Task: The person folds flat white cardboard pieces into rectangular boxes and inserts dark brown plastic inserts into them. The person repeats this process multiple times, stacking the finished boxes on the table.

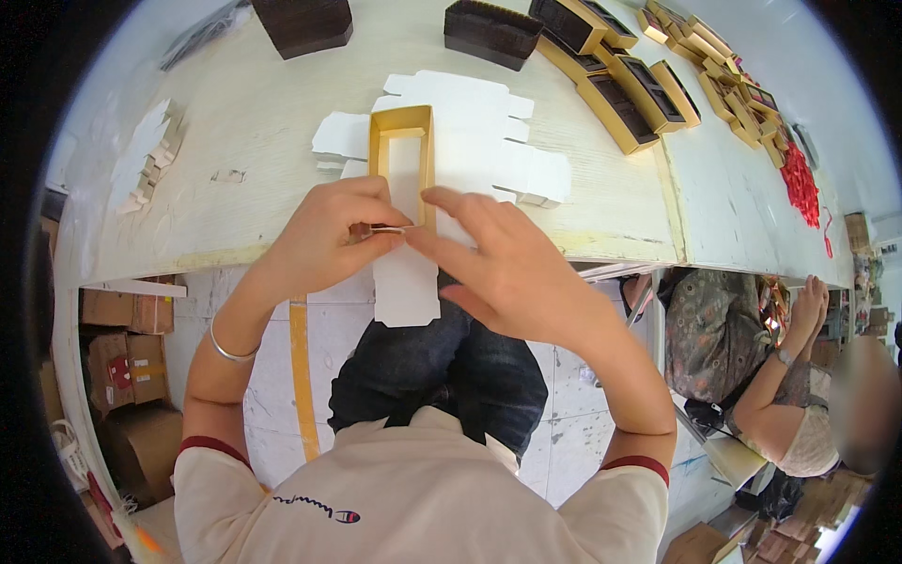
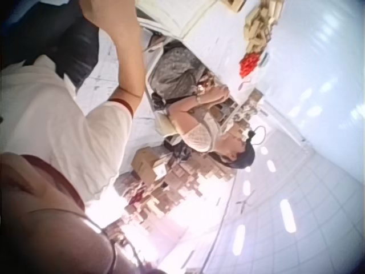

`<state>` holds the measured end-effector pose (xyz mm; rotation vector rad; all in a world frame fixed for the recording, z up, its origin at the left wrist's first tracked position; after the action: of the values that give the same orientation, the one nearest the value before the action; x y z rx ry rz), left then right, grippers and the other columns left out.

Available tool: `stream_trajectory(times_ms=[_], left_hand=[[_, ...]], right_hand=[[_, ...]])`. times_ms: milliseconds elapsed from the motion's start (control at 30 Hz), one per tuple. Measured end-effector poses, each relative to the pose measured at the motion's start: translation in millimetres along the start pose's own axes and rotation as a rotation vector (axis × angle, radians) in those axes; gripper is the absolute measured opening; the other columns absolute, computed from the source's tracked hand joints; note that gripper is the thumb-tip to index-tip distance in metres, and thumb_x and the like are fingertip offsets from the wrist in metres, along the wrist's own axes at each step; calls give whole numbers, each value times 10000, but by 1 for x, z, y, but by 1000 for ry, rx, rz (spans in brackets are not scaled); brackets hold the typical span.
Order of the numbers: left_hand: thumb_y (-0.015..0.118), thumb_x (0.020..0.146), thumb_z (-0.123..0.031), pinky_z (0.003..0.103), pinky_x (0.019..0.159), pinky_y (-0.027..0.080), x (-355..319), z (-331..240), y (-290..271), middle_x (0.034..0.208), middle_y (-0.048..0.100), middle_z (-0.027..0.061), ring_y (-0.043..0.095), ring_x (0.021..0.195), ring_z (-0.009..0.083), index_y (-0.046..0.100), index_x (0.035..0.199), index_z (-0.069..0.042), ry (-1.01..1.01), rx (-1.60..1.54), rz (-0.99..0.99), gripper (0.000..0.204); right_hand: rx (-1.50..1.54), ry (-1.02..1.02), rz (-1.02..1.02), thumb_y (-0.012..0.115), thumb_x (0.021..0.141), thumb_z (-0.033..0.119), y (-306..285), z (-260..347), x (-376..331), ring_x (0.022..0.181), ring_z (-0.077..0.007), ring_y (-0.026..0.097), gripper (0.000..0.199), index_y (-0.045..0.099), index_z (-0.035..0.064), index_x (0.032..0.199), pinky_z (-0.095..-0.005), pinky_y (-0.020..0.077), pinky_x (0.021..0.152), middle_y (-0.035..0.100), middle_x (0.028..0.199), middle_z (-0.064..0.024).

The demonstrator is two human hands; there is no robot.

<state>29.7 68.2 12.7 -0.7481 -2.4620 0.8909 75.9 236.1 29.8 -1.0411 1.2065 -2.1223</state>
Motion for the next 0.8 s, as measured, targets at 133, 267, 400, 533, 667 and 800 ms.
stream_trajectory(times_ms=[133,267,400,533,667,800], left_hand=[[664,821,-151,248,605,429,0,1,1,759,561,58,523,662,143,671,941,-2,43,48,72,192],[519,941,-307,288,669,449,0,10,-3,864,633,106,579,729,179,557,1132,-55,-12,-426,118,319],[559,917,-256,304,668,467,-4,6,-1,945,619,112,580,704,215,478,1155,-80,-19,-295,-47,307],[605,882,-184,321,660,480,-7,7,3,983,590,101,592,706,255,483,1095,-68,73,-257,-290,271],[621,856,-100,274,617,452,-11,-2,7,1007,550,91,552,713,188,545,990,-26,114,26,-330,171],[652,816,-117,317,602,453,-17,-1,17,858,563,96,560,702,261,583,855,-17,236,222,-350,128]], right_hand=[[-25,-71,-153,733,639,22,15,-13,-10,932,-306,549,325,625,31,945,-373,446,805,524,1210,-162],[197,14,-400,705,697,-54,21,-32,-2,795,-253,576,345,581,40,1005,-309,461,712,582,1018,-145],[785,347,-408,649,778,-89,24,-37,8,734,-125,544,502,415,73,1192,-236,453,644,513,996,-81],[479,224,-341,665,766,-58,17,-24,17,711,-184,552,390,506,53,1104,-264,470,642,509,1072,-130],[-181,76,-325,680,756,71,20,-8,13,755,-259,559,147,613,32,880,-338,474,647,513,1009,-121],[-186,77,-155,671,738,13,22,-8,21,745,-261,564,204,630,25,937,-353,460,640,571,909,-99]])
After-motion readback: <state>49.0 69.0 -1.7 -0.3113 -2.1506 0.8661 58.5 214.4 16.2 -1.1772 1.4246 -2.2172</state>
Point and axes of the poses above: each hand's wrist, its own x-axis towards the middle knuckle, its own y-axis out of the palm, z = x × y, the point moved 4 cm from there along x, towards the middle knuckle
